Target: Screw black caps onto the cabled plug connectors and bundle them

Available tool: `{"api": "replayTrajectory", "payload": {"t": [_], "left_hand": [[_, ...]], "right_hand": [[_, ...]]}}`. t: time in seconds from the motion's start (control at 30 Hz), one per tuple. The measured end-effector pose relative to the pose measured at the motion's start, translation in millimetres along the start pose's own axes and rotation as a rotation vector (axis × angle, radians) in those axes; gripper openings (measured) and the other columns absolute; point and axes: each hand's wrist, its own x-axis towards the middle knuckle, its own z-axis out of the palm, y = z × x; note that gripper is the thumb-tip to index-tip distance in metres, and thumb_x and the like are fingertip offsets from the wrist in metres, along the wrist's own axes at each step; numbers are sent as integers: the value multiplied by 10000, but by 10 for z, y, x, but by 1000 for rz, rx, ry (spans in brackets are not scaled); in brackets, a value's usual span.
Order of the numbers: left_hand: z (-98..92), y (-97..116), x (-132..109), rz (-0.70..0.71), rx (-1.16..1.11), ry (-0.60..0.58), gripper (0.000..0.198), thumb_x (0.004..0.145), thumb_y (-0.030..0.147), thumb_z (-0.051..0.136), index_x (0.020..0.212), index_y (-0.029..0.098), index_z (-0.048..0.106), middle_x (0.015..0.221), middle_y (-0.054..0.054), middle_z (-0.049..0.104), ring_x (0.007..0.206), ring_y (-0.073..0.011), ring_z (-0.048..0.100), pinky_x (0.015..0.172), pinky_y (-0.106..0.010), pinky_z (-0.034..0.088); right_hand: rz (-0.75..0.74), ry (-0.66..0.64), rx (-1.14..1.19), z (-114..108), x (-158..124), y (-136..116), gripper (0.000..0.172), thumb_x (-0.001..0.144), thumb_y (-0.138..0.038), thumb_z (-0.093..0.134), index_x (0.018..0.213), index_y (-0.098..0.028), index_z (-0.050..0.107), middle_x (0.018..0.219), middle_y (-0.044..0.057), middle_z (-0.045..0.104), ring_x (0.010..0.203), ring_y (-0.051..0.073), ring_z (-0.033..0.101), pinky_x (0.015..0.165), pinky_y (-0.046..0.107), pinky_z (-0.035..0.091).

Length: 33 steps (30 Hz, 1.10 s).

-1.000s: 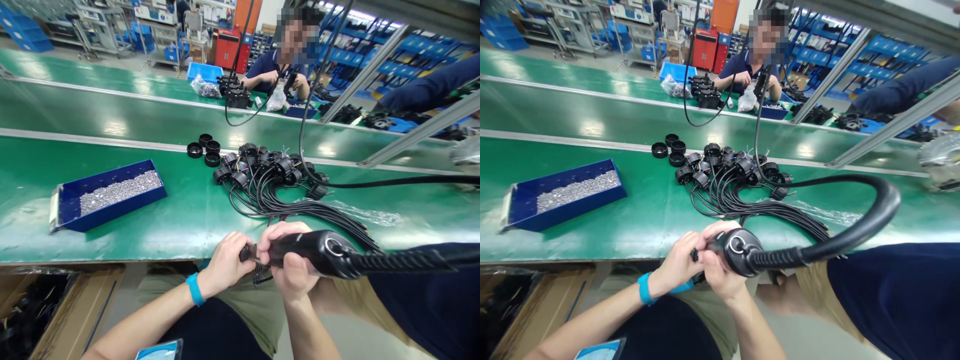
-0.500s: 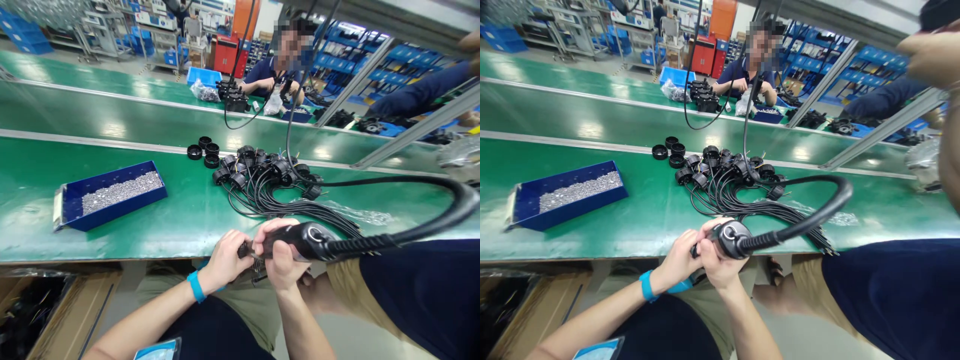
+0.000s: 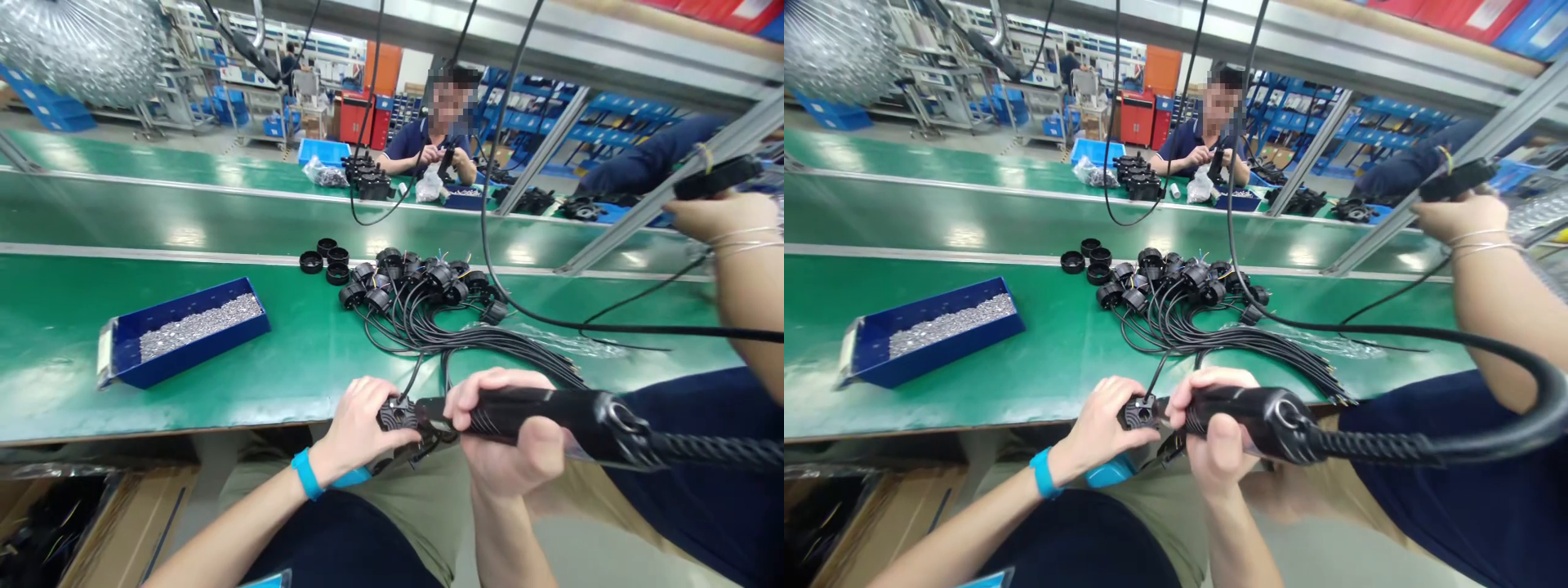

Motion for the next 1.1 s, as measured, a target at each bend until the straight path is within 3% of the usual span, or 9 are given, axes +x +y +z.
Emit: {"api": "replayTrajectory", "payload": {"t": [0.07, 0.27, 0.43, 0.53, 0.67, 0.73, 0.8, 0.9, 1.1], "left_hand": [[-26, -28, -19, 42, 12, -10, 648, 685, 598, 854, 1118, 192, 593, 1051, -72, 692, 973, -267, 599, 871, -428, 466], [-31, -75, -47, 15, 41, -14, 575, 742, 517, 847, 1143, 204, 580, 1075, -75, 689, 989, -275, 604, 867, -436, 474], [-109, -32, -62, 46, 60, -10, 724, 694, 628, 818, 1229, 208, 571, 1151, -91, 694, 1051, -280, 628, 907, -433, 506], [-507, -192, 64, 45, 176, 97, 637, 799, 622, 733, 1266, 215, 584, 1232, -103, 687, 1142, -269, 620, 984, -421, 505], [-1602, -696, 350, -181, 597, 345, 298, 1002, 408, 529, 1080, 175, 698, 1121, -126, 718, 1113, -278, 630, 1013, -420, 478], [-2148, -1022, 461, -432, 798, 238, 310, 969, 396, 535, 1006, 165, 738, 1055, -145, 733, 1036, -315, 659, 905, -414, 503], [-2520, -1338, 519, -666, 798, -24, 303, 875, 451, 625, 926, 183, 759, 944, -120, 758, 909, -312, 691, 772, -360, 503], [-2712, -1658, 508, -759, 651, -243, 303, 756, 483, 686, 843, 201, 752, 810, -61, 761, 751, -258, 687, 660, -296, 454], [-2643, -1706, 399, -714, 696, -214, 331, 791, 471, 576, 866, 208, 763, 775, -45, 747, 682, -221, 640, 605, -277, 387]], "right_hand": [[0, 0, 16, -48, -36, -20, 336, 863, -520, 662, 881, -185, 665, 640, -10, 626, 404, 116, 529, 396, 256, 449], [77, 17, 23, -109, -153, 175, 287, 876, -487, 661, 896, -202, 640, 650, -22, 623, 417, 106, 529, 408, 242, 459], [106, 21, 39, -106, -150, 282, 282, 877, -469, 678, 901, -190, 645, 658, -15, 632, 426, 107, 548, 409, 238, 466], [107, -3, 45, -131, -113, 286, 285, 864, -456, 695, 900, -175, 662, 650, -2, 645, 420, 115, 559, 400, 238, 460], [97, -22, 56, -156, -78, 295, 286, 860, -446, 696, 894, -163, 676, 643, 7, 651, 409, 121, 559, 392, 246, 463], [93, -17, 65, -136, -79, 308, 284, 857, -444, 702, 896, -164, 675, 648, 6, 651, 410, 121, 560, 392, 251, 470], [87, -2, 70, -94, -87, 338, 279, 858, -442, 704, 896, -169, 667, 651, 2, 648, 412, 118, 557, 387, 245, 466], [68, 12, 67, -17, -93, 419, 258, 880, -433, 684, 913, -180, 647, 660, -10, 639, 422, 110, 552, 385, 228, 452], [43, -35, 71, 85, -67, 529, 214, 922, -400, 651, 962, -192, 624, 706, -15, 634, 465, 101, 557, 433, 232, 476]]}}
